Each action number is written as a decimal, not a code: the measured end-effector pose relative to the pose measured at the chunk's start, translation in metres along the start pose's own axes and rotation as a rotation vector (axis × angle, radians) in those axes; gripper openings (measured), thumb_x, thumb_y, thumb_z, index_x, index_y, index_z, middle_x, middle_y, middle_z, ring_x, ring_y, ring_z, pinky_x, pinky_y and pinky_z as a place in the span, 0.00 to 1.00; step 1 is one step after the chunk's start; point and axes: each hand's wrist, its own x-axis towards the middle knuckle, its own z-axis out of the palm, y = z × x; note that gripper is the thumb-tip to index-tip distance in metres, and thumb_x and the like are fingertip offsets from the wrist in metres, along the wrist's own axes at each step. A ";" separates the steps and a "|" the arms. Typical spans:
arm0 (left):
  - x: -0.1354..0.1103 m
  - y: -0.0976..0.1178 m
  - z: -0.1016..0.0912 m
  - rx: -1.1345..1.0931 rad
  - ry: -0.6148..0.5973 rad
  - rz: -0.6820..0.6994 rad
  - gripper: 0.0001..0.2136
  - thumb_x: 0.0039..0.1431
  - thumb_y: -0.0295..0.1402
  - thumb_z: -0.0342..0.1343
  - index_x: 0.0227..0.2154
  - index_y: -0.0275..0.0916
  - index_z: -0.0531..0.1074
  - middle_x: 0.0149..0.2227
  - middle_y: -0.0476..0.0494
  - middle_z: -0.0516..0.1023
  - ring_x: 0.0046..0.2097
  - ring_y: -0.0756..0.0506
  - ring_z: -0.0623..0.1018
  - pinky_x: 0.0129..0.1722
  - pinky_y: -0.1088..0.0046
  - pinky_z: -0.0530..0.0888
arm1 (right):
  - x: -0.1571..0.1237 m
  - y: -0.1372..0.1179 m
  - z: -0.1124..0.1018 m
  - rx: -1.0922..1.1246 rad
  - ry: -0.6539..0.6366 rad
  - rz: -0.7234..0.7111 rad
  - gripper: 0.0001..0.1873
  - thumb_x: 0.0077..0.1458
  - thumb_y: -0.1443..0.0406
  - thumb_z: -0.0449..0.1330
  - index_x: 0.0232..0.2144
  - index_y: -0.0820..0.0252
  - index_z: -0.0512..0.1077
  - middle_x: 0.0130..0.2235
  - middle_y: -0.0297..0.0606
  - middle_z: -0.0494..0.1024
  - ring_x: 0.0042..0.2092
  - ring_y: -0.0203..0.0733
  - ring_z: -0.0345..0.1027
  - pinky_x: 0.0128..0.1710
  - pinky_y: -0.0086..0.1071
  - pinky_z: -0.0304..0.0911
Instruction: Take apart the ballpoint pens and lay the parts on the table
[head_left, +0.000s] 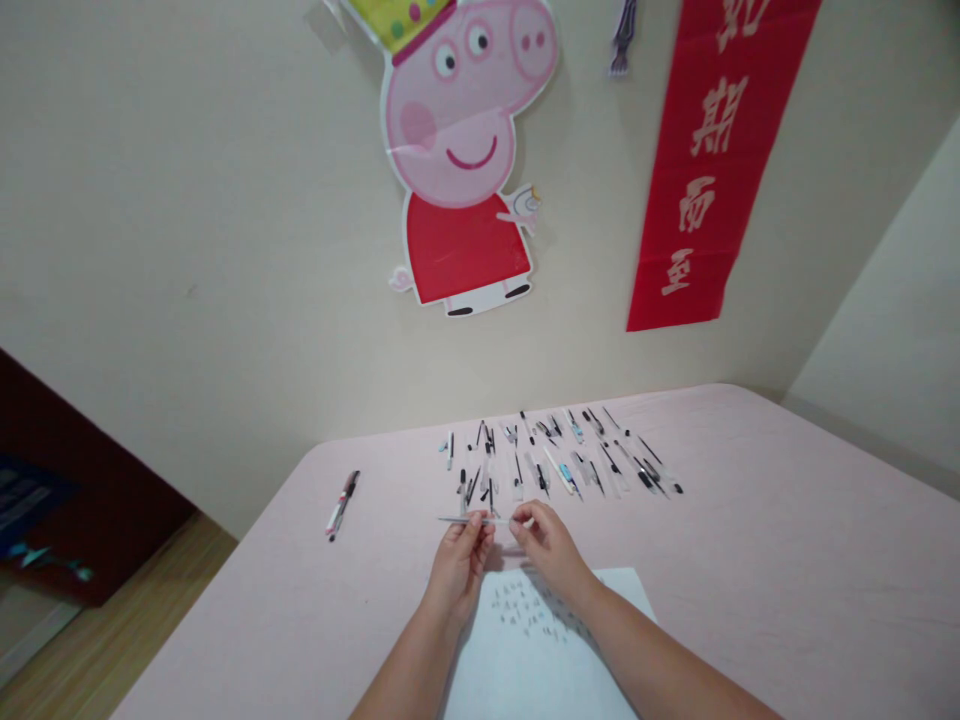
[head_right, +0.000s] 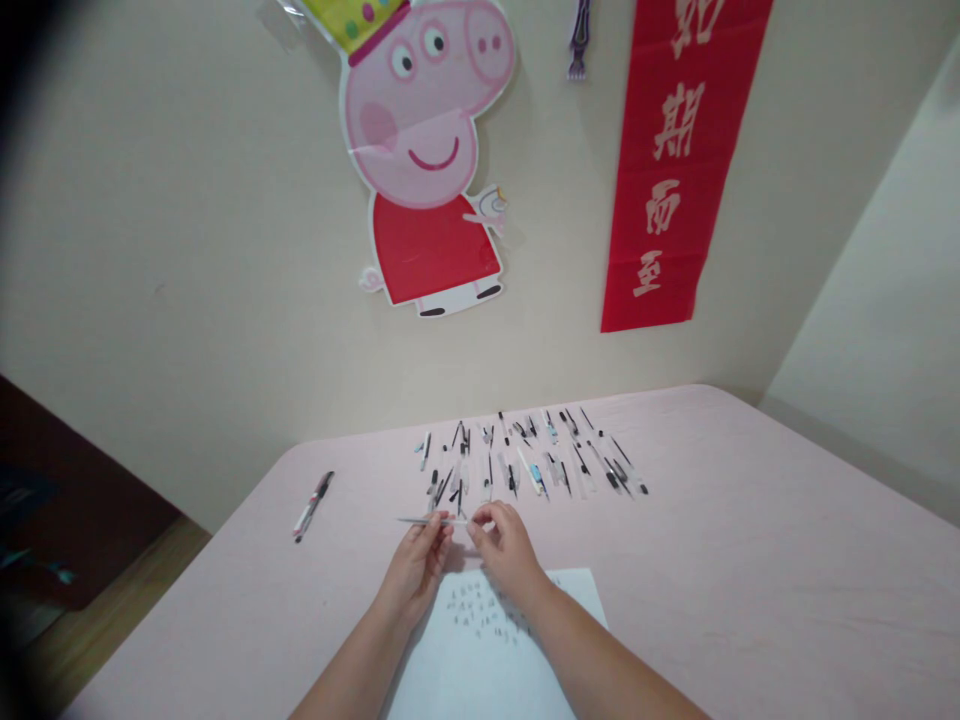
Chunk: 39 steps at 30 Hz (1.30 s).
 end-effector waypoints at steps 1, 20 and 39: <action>0.000 0.000 0.000 0.003 -0.005 -0.002 0.02 0.54 0.20 0.59 0.28 0.31 0.74 0.26 0.46 0.78 0.25 0.55 0.78 0.26 0.85 0.77 | 0.000 0.001 0.000 -0.002 -0.016 0.020 0.14 0.58 0.56 0.52 0.26 0.59 0.68 0.29 0.37 0.71 0.34 0.42 0.64 0.35 0.33 0.58; 0.002 -0.003 -0.003 0.023 -0.026 0.028 0.05 0.57 0.20 0.55 0.27 0.30 0.74 0.26 0.45 0.78 0.24 0.55 0.77 0.25 0.84 0.76 | -0.001 0.006 0.002 -0.056 -0.054 0.004 0.18 0.60 0.58 0.49 0.21 0.59 0.67 0.25 0.35 0.69 0.31 0.41 0.64 0.33 0.32 0.58; -0.008 0.000 -0.002 0.067 -0.208 0.040 0.21 0.39 0.28 0.70 0.39 0.36 0.74 0.40 0.44 0.79 0.32 0.54 0.78 0.33 0.81 0.75 | 0.000 0.000 0.000 0.032 0.037 0.014 0.02 0.50 0.67 0.57 0.27 0.58 0.70 0.30 0.36 0.72 0.33 0.40 0.64 0.32 0.32 0.58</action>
